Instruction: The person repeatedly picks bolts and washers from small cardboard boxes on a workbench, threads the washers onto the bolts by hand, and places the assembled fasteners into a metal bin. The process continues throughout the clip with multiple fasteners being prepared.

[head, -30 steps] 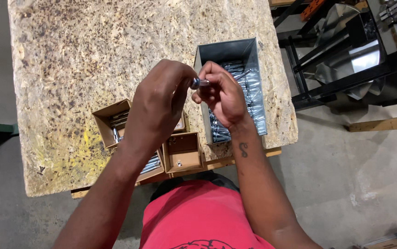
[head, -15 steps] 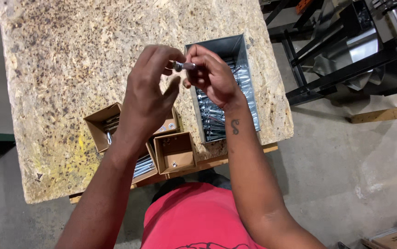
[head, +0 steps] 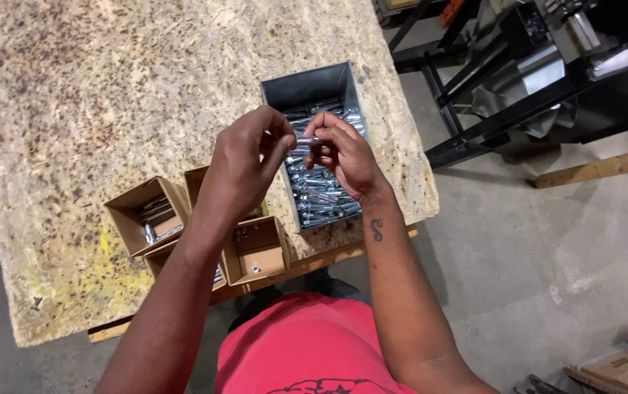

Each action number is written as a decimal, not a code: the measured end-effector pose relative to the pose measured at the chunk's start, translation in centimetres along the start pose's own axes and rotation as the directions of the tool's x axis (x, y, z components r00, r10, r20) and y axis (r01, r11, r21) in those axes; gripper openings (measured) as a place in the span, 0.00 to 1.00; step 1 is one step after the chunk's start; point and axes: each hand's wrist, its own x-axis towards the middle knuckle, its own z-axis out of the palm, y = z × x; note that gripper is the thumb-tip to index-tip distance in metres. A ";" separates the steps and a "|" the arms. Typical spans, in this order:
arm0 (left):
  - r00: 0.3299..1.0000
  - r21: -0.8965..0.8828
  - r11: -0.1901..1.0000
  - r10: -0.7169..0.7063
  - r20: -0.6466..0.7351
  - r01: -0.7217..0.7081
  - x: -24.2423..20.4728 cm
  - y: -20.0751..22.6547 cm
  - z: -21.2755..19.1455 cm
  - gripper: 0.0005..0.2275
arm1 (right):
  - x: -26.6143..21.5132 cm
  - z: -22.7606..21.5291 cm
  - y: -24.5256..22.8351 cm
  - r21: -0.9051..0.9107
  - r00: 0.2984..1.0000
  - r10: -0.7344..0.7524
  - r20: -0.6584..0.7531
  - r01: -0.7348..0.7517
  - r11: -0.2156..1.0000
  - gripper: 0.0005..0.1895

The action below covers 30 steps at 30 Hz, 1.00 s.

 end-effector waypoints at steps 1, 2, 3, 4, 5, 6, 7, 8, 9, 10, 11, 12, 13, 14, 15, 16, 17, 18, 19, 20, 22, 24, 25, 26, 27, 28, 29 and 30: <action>0.999 -0.002 0.999 0.039 0.012 -0.039 0.2 0.0 0.5 0.05 | -0.1 -0.5 0.0 0.000 1.000 -0.003 -0.011 0.003 1.000 0.11; 0.997 -0.003 0.997 0.076 0.022 -0.076 0.4 0.0 1.0 0.10 | -0.1 -1.0 0.1 0.001 1.000 -0.004 -0.021 0.004 1.000 0.12; 0.997 -0.006 0.997 0.079 0.024 -0.079 0.6 0.0 1.4 0.10 | -0.5 -1.1 -0.5 0.000 1.000 -0.007 -0.025 0.007 1.000 0.12; 0.999 -0.031 0.998 0.052 0.014 -0.052 0.6 -0.1 1.6 0.09 | -0.8 -1.0 -0.9 -0.005 0.999 -0.011 -0.039 0.010 1.000 0.11; 1.000 -0.057 0.998 0.026 0.005 -0.025 0.6 -0.1 1.8 0.11 | -1.1 -0.9 -1.2 -0.011 0.998 -0.015 -0.053 0.014 1.000 0.11; 1.000 -0.055 0.998 0.024 0.004 -0.024 0.5 -0.6 2.3 0.11 | -1.1 -1.6 -0.8 -0.010 0.999 -0.014 -0.051 0.013 1.000 0.11; 0.999 -0.055 0.997 -0.045 0.022 0.046 0.4 -1.0 2.7 0.06 | -1.1 -2.2 -0.4 -0.013 0.998 -0.007 -0.057 0.006 1.000 0.11; 0.993 -0.054 0.992 -0.111 0.039 0.113 0.4 -1.5 3.2 0.06 | -1.0 -3.0 -0.1 -0.020 0.998 -0.002 -0.064 0.001 1.000 0.12; 0.993 -0.055 0.992 -0.110 0.037 0.112 0.7 -1.4 3.2 0.06 | -1.0 -3.4 0.1 -0.021 0.998 -0.003 -0.063 0.001 1.000 0.12; 0.998 -0.064 0.997 -0.048 0.044 0.051 0.8 -1.3 3.3 0.03 | -1.0 -3.8 0.3 -0.034 0.997 -0.002 -0.074 -0.001 0.999 0.12; 0.999 -0.073 0.997 0.014 0.049 -0.010 1.0 -1.1 3.4 0.07 | -1.0 -4.2 0.5 -0.047 0.996 -0.001 -0.084 -0.003 0.999 0.13; 0.999 -0.072 0.997 0.011 0.048 -0.008 0.8 -1.0 3.6 0.07 | -1.2 -4.1 0.4 -0.047 0.997 0.001 -0.082 -0.005 0.999 0.13; 0.997 -0.075 0.994 -0.071 0.042 0.074 0.5 -0.9 3.9 0.04 | -1.4 -4.0 0.3 -0.065 0.996 -0.004 -0.087 -0.002 0.998 0.13; 0.988 -0.078 0.985 -0.152 0.034 0.154 0.3 -0.8 4.0 0.05 | -1.5 -3.9 0.2 -0.084 0.996 -0.009 -0.089 0.002 0.996 0.13; 0.987 -0.077 0.985 -0.155 0.031 0.157 0.5 -1.6 4.5 0.05 | -1.5 -4.3 0.9 -0.084 0.996 -0.006 -0.085 -0.001 0.996 0.13; 0.998 -0.081 0.995 -0.061 0.017 0.062 0.8 -2.4 4.9 0.04 | -1.4 -4.8 1.6 -0.070 0.996 0.006 -0.085 -0.012 0.997 0.12; 0.999 -0.084 0.996 0.034 0.004 -0.033 1.0 -3.2 5.3 0.08 | -1.3 -5.3 2.2 -0.056 0.996 0.019 -0.084 -0.024 0.998 0.12; 0.999 -0.084 0.996 0.034 0.000 -0.034 1.0 -2.6 5.3 0.08 | -1.6 -5.1 2.0 -0.058 0.996 0.019 -0.082 -0.024 0.998 0.12; 0.999 -0.100 0.994 0.034 -0.007 -0.035 1.1 -2.0 5.3 0.08 | -1.9 -4.9 1.7 -0.048 0.995 0.026 -0.097 -0.031 0.998 0.12; 0.999 -0.115 0.993 0.033 -0.013 -0.034 1.0 -1.5 5.2 0.08 | -2.2 -4.6 1.5 -0.036 0.993 0.035 -0.111 -0.039 0.999 0.13; 0.995 -0.129 0.987 -0.087 0.044 0.092 0.3 -2.6 5.8 0.04 | -2.3 -5.6 2.0 -0.051 0.994 0.047 -0.096 -0.052 0.997 0.13; 0.973 -0.138 0.965 -0.208 0.104 0.221 -0.3 -4.0 6.5 0.05 | -2.8 -6.5 2.6 -0.065 0.995 0.061 -0.082 -0.067 0.996 0.13; 0.977 -0.117 0.976 -0.171 0.127 0.186 -0.5 -4.7 7.0 0.04 | -3.1 -6.8 3.0 -0.074 0.993 0.083 -0.087 -0.090 0.993 0.12; 0.980 -0.094 0.984 -0.134 0.150 0.149 -0.7 -5.5 7.4 0.05 | -3.3 -7.1 3.4 -0.083 0.990 0.103 -0.091 -0.111 0.990 0.12; 0.980 -0.094 0.984 -0.136 0.148 0.151 -0.8 -5.3 7.6 0.05 | -3.6 -7.5 3.8 -0.083 0.991 0.105 -0.089 -0.112 0.990 0.12; 0.985 -0.098 0.989 -0.097 0.145 0.112 -0.9 -5.1 7.9 0.06 | -3.9 -7.9 4.3 -0.043 0.989 0.124 -0.084 -0.128 0.991 0.11; 0.988 -0.103 0.992 -0.058 0.142 0.073 -1.1 -4.9 8.1 0.06 | -4.3 -8.2 4.8 -0.003 0.987 0.143 -0.079 -0.143 0.990 0.10; 0.988 -0.102 0.992 -0.060 0.140 0.075 -1.4 -4.6 8.2 0.06 | -4.3 -8.3 5.1 -0.003 0.987 0.145 -0.076 -0.145 0.989 0.10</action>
